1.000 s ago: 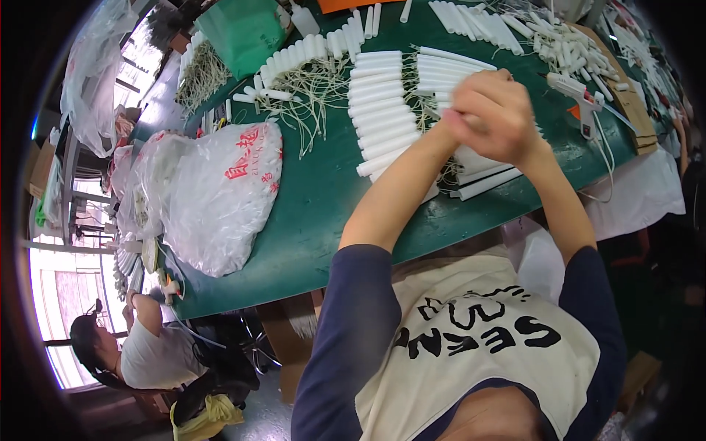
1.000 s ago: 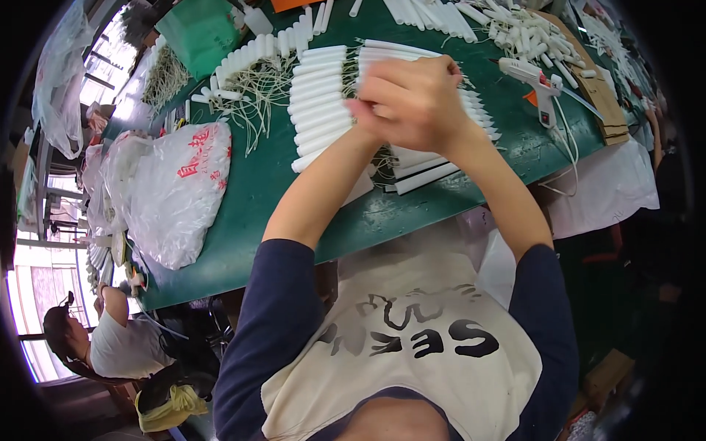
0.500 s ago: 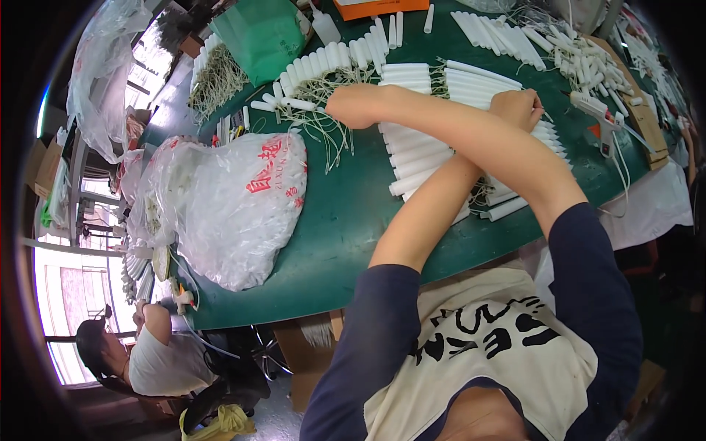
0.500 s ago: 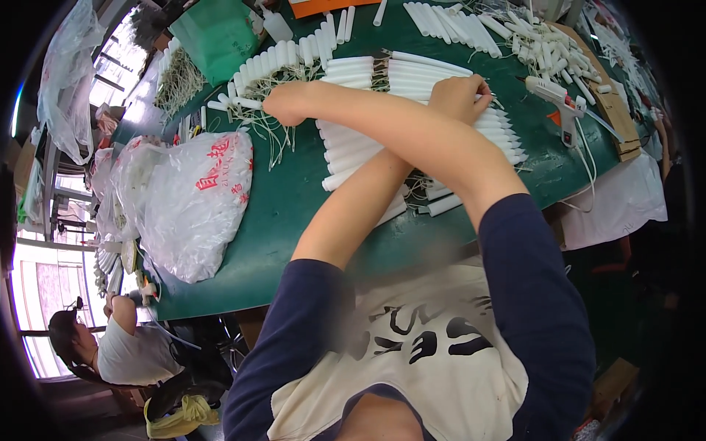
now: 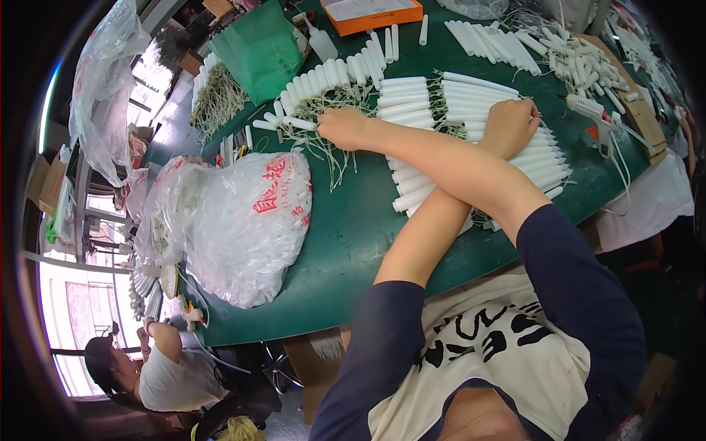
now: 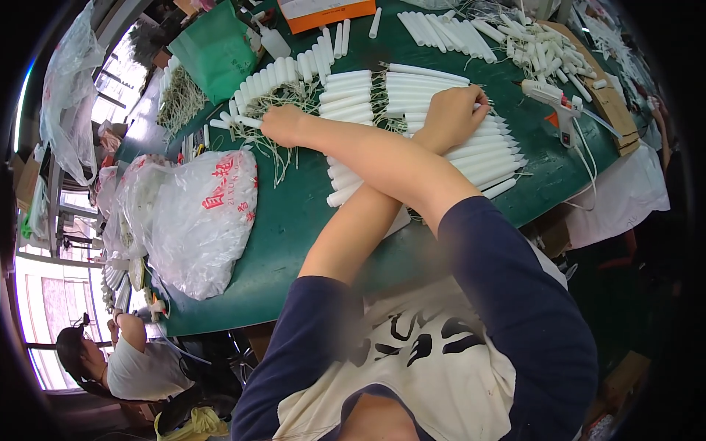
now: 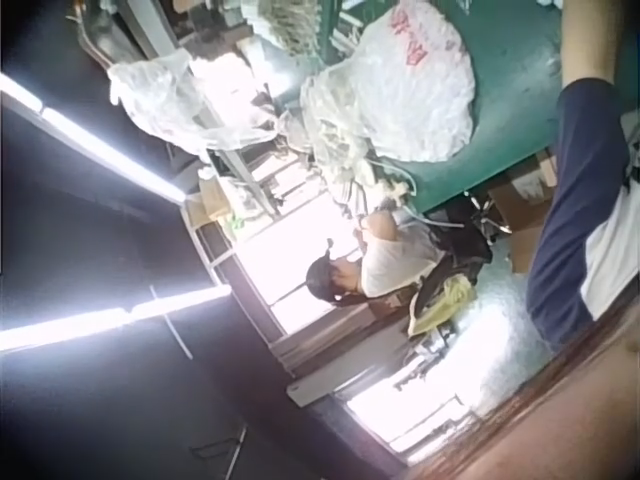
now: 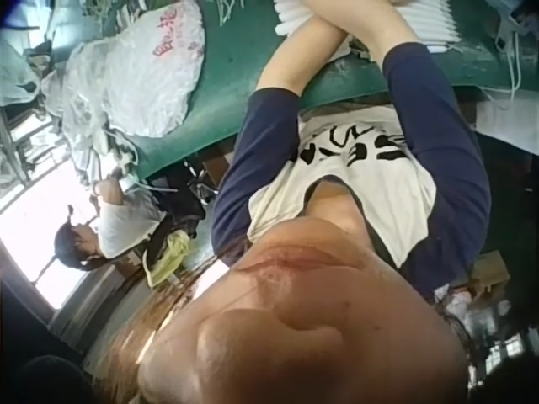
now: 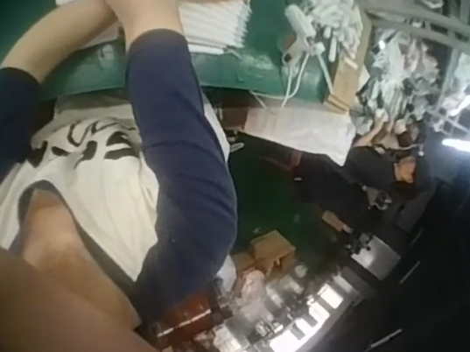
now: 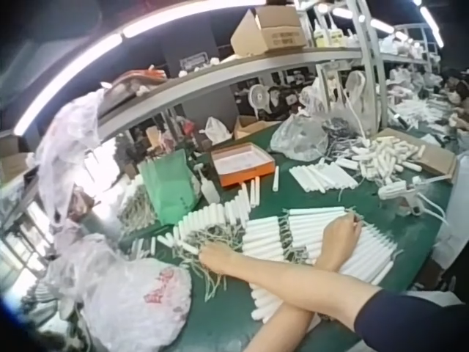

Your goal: Using a hot glue gun to attach green plastic stems to white bases in an assembly line setting.

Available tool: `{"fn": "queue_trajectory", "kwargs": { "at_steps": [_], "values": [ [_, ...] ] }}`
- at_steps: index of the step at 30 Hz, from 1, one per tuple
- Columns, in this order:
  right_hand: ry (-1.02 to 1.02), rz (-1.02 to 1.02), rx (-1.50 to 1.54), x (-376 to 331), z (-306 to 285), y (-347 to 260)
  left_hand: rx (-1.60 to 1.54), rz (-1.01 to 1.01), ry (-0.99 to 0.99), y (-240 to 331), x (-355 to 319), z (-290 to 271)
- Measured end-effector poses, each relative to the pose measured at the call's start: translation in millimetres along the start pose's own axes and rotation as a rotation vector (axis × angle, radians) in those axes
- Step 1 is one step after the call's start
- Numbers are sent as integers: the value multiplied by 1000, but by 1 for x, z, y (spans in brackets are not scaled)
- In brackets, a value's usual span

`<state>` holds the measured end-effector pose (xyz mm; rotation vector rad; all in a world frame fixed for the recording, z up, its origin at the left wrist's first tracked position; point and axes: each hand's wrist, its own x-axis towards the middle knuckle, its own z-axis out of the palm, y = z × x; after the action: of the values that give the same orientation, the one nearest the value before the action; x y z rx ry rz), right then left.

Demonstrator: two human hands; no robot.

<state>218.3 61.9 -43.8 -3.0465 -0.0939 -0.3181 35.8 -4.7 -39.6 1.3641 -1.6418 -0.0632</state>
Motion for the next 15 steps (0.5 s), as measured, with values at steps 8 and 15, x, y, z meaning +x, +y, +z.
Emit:
{"fn": "queue_trajectory", "kwargs": {
  "at_steps": [8, 15],
  "values": [
    [294, -1, -32, 0, 13, 9, 3, 26, -18, 2, 2, 2],
    [192, -175, 5, -2, 14, 8, 16, 18, -34, 3, 1, 2]
  ]
}}
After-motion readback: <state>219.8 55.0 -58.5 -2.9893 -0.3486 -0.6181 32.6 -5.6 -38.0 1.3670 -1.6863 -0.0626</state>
